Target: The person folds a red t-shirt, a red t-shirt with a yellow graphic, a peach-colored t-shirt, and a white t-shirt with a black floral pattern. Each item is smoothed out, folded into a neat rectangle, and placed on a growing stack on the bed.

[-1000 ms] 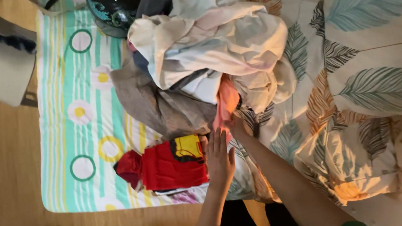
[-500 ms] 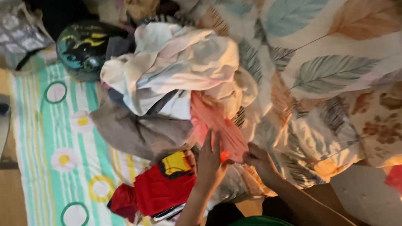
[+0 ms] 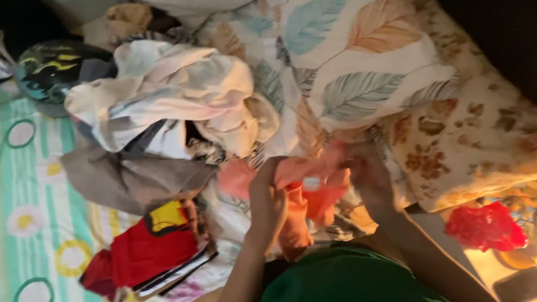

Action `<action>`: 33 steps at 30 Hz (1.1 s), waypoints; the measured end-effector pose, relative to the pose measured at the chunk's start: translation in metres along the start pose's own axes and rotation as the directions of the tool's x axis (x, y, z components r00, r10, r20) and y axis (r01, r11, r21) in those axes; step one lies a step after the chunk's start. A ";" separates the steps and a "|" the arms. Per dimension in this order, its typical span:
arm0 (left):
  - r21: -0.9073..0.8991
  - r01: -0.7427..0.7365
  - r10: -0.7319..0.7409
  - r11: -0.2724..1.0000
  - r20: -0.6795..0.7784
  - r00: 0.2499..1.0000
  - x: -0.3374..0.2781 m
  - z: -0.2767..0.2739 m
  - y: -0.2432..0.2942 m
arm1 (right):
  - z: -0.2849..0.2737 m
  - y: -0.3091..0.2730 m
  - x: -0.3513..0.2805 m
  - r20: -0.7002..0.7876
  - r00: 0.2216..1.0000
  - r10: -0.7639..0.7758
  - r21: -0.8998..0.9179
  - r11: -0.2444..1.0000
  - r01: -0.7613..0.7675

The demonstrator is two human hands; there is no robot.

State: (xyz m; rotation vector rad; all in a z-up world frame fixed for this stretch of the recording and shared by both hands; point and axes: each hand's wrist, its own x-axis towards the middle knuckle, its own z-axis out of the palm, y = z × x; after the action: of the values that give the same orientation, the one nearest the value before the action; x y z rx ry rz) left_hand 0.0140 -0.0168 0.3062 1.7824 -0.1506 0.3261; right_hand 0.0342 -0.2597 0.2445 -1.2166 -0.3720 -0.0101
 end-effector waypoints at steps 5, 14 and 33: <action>-0.075 0.174 -0.173 0.982 0.024 0.985 0.015 0.028 0.054 | 0.001 -0.012 0.011 0.246 0.966 0.084 -0.599 0.796 0.084; -0.229 0.286 -0.313 0.930 -0.088 0.946 0.004 0.002 0.060 | -0.089 0.039 0.020 -0.092 0.962 0.257 0.073 0.965 -0.250; 0.041 0.083 -0.088 0.996 0.166 0.982 0.025 0.012 0.092 | 0.027 -0.082 0.045 0.162 0.913 0.374 -0.494 0.832 -0.253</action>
State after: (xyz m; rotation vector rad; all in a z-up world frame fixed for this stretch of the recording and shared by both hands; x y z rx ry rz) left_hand 0.0141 -0.0483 0.3968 1.8434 -0.1886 0.1167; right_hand 0.0528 -0.2555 0.3397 -1.7574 -0.3971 0.3683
